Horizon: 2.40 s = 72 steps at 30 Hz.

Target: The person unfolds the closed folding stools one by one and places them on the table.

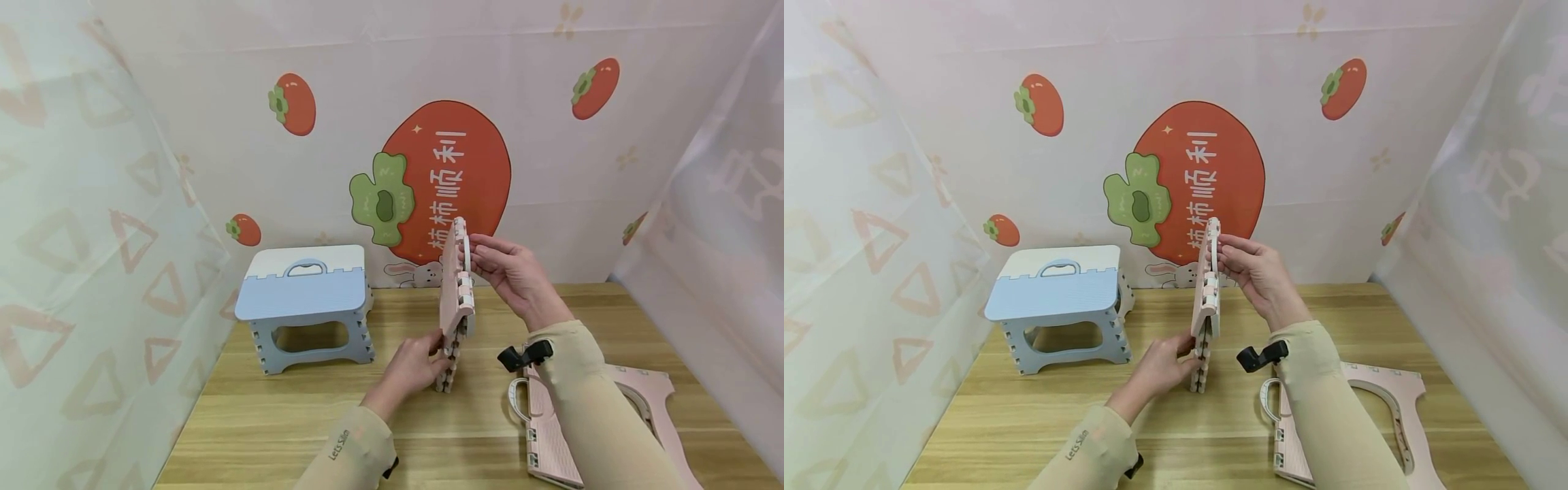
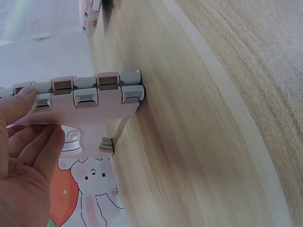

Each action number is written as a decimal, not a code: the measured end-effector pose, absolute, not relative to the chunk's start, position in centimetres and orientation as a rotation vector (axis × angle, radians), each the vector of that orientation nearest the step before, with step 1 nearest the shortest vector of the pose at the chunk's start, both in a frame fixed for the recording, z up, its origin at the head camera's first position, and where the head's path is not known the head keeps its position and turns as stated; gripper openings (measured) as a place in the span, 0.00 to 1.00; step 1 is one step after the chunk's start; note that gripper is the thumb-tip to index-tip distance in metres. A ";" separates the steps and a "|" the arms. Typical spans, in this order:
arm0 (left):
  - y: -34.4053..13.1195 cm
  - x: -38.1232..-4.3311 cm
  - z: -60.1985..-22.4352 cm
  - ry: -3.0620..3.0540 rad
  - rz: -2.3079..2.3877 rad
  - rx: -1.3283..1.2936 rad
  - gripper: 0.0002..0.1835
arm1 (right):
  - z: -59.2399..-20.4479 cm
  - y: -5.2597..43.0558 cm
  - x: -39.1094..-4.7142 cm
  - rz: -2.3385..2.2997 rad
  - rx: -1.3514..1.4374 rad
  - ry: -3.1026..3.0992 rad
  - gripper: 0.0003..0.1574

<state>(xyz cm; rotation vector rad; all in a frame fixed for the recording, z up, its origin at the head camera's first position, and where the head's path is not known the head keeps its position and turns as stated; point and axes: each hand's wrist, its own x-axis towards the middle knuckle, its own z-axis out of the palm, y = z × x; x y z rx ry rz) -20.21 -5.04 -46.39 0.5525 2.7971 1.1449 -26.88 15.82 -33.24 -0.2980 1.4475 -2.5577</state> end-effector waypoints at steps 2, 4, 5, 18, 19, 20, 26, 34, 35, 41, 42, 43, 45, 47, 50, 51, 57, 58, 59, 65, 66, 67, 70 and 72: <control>-5.0 -20.3 -46.4 2.779 1.161 0.550 0.23 | -33.2 15.7 -26.9 -2.549 -0.297 1.454 0.29; -5.1 -20.3 -46.5 2.766 1.173 0.546 0.23 | -33.2 15.6 -26.9 -2.540 -0.294 1.463 0.30; -5.1 -20.3 -46.6 2.760 1.181 0.544 0.24 | -33.2 15.5 -26.9 -2.535 -0.298 1.462 0.30; -5.5 -20.3 -47.2 2.768 1.238 0.614 0.22 | -33.2 15.0 -26.8 -2.512 -0.301 1.467 0.31; -5.5 -20.3 -47.2 2.769 1.236 0.622 0.22 | -33.2 15.0 -26.7 -2.514 -0.301 1.462 0.31; -5.5 -20.3 -47.2 2.767 1.234 0.623 0.22 | -33.2 15.0 -26.7 -2.516 -0.301 1.459 0.32; -5.7 -20.2 -47.3 2.736 1.261 0.589 0.25 | -33.4 15.2 -26.6 -2.513 -0.296 1.459 0.26; -5.7 -20.3 -47.6 2.730 1.265 0.585 0.25 | -34.1 15.9 -25.9 -2.565 -0.306 1.421 0.14; -5.7 -20.3 -47.6 2.727 1.269 0.585 0.25 | -34.3 16.0 -25.7 -2.573 -0.307 1.420 0.14; -5.6 -20.4 -47.6 2.730 1.285 0.601 0.25 | -36.3 17.0 -25.1 -2.629 -0.295 1.416 0.14; -5.6 -20.4 -47.6 2.732 1.285 0.599 0.25 | -36.7 17.1 -25.0 -2.624 -0.288 1.423 0.14; -5.6 -20.4 -47.6 2.732 1.289 0.599 0.25 | -37.1 17.3 -25.0 -2.611 -0.282 1.436 0.14; -5.6 -20.4 -47.6 2.733 1.291 0.592 0.24 | -37.8 17.5 -24.9 -2.564 -0.265 1.482 0.14; -5.6 -20.4 -47.6 2.734 1.288 0.582 0.24 | -38.4 17.7 -24.7 -2.512 -0.238 1.537 0.13; -5.6 -20.4 -47.6 2.726 1.290 0.573 0.25 | -39.3 17.8 -24.6 -2.466 -0.218 1.574 0.13; -5.6 -20.4 -47.5 2.724 1.287 0.569 0.25 | -39.6 17.9 -24.5 -2.456 -0.214 1.581 0.12; -5.6 -20.3 -47.3 2.714 1.283 0.554 0.25 | -40.9 17.9 -24.1 -2.376 -0.201 1.660 0.15; -5.6 -20.3 -47.2 2.712 1.283 0.551 0.26 | -41.2 17.8 -24.0 -2.358 -0.196 1.678 0.16; -5.6 -20.3 -47.2 2.710 1.279 0.545 0.26 | -41.4 17.8 -23.9 -2.338 -0.194 1.695 0.18; -5.7 -20.4 -47.3 2.703 1.285 0.551 0.26 | -42.9 17.1 -23.4 -2.210 -0.198 1.813 0.31; -5.7 -20.4 -47.3 2.700 1.289 0.553 0.26 | -43.1 17.0 -23.3 -2.194 -0.196 1.828 0.31; -5.7 -20.4 -47.3 2.699 1.288 0.554 0.26 | -43.3 16.9 -23.1 -2.176 -0.195 1.845 0.30; -5.7 -20.4 -47.4 2.704 1.280 0.558 0.26 | -43.8 16.7 -22.8 -2.136 -0.199 1.886 0.30; -5.7 -20.3 -47.4 2.710 1.273 0.560 0.25 | -44.2 16.5 -22.7 -2.118 -0.197 1.914 0.30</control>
